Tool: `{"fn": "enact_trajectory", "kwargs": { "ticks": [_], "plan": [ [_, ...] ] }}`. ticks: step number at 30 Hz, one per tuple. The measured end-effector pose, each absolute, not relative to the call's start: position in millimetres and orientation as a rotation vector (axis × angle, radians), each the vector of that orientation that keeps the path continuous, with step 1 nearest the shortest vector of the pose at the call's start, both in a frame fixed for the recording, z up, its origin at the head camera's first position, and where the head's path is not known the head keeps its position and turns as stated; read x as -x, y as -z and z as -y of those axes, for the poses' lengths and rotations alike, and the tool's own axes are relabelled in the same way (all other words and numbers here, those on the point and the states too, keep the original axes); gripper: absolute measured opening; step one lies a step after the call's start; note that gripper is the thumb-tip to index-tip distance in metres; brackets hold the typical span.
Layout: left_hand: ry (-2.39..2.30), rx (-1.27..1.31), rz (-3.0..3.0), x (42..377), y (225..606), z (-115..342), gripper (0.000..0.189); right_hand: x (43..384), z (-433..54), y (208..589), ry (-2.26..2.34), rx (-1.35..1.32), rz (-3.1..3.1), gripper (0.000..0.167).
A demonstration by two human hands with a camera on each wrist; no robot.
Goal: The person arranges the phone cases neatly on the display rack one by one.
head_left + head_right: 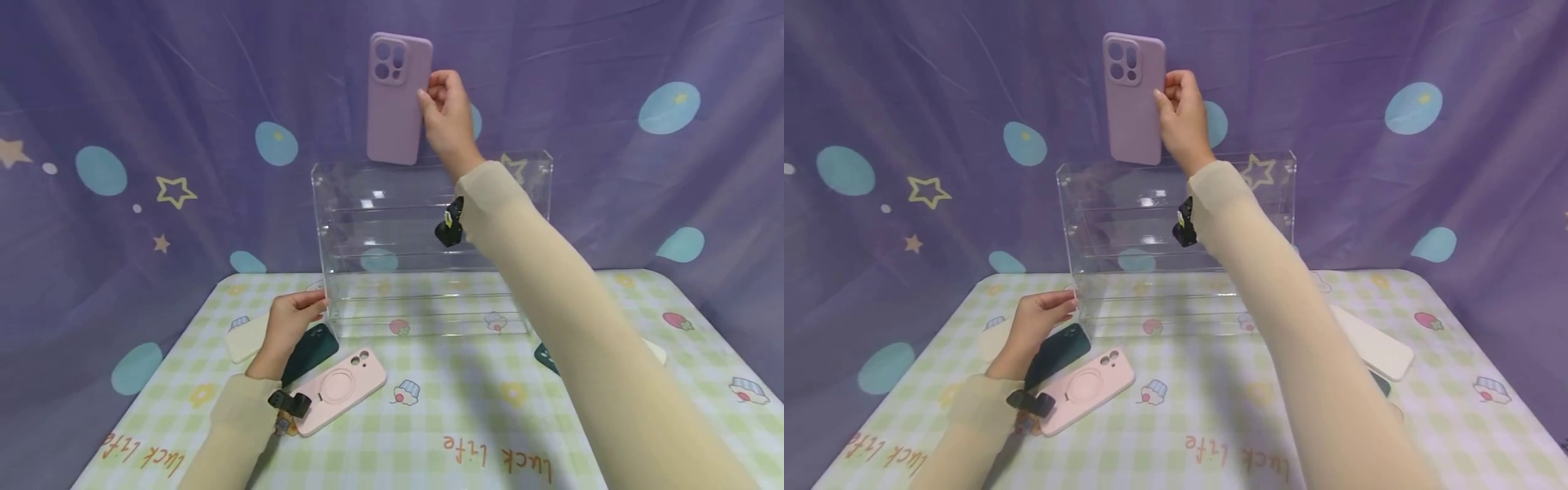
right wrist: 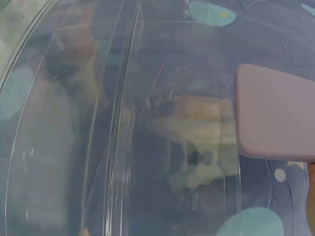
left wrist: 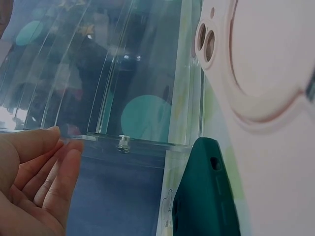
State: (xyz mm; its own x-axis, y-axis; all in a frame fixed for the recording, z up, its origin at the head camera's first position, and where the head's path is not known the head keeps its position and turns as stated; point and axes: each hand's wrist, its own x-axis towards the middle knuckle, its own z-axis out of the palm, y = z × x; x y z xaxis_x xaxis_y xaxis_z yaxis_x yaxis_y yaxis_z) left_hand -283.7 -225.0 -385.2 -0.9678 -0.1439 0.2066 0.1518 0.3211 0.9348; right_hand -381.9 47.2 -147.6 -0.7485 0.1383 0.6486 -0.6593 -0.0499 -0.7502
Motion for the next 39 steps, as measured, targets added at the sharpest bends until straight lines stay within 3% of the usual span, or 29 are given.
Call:
{"fn": "enact_trajectory", "kwargs": {
  "ticks": [15,25,39],
  "plan": [
    [1.658,-0.021,2.331,281.4,390.0,231.5,0.027,372.3,-21.5,150.0,-1.915,-0.588,1.644,0.012],
    [1.670,-0.020,2.323,276.1,389.3,231.9,0.027,402.5,-10.0,170.4,-1.885,-0.612,1.712,0.016],
    [1.681,0.013,2.314,275.1,385.9,228.1,0.028,399.6,-4.8,175.9,-1.919,-0.617,1.869,0.016]
  ]
}}
